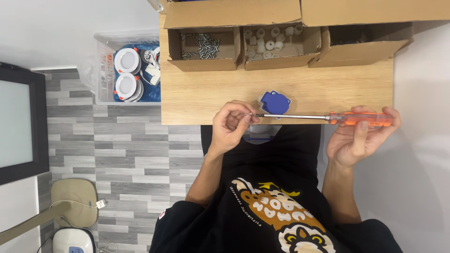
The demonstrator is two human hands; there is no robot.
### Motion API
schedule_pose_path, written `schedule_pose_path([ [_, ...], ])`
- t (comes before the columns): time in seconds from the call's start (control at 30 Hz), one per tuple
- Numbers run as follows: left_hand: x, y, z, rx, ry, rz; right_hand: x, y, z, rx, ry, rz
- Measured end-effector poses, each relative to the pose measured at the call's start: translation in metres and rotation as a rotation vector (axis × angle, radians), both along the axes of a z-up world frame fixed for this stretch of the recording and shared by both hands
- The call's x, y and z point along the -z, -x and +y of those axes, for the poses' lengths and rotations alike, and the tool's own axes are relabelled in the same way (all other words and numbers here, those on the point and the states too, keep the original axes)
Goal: The person uses a screwdriver to drive a screw into the side of a blue and white housing, then takes another screw and repeats the process on the other side.
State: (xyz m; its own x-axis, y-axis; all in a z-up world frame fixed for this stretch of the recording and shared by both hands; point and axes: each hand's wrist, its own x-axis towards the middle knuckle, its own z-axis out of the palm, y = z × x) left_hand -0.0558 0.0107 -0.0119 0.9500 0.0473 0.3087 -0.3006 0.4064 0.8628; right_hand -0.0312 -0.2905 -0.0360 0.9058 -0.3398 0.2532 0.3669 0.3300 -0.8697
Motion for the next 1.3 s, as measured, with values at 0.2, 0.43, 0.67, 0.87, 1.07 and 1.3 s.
schedule_pose_path([
  [0.2, 0.002, 0.0, 0.0, -0.009, -0.049, 0.014, -0.003, 0.0, 0.0, -0.008, 0.0, 0.023],
  [0.43, 0.007, 0.001, -0.005, -0.004, -0.005, 0.018, -0.003, 0.0, 0.0, 0.003, 0.0, 0.056],
  [0.67, 0.034, 0.0, -0.011, 0.013, 0.115, 0.05, -0.007, -0.001, 0.0, -0.027, 0.039, 0.055],
  [0.87, 0.037, -0.002, -0.017, 0.04, 0.178, 0.096, -0.003, -0.003, -0.006, -0.044, 0.104, -0.007],
  [1.07, 0.031, -0.004, -0.021, 0.057, 0.159, 0.01, -0.008, -0.008, -0.016, -0.08, 0.075, 0.011],
  [1.3, -0.02, -0.013, -0.011, 0.033, -0.354, -0.213, -0.034, -0.018, -0.059, -0.146, 0.15, -0.023],
])
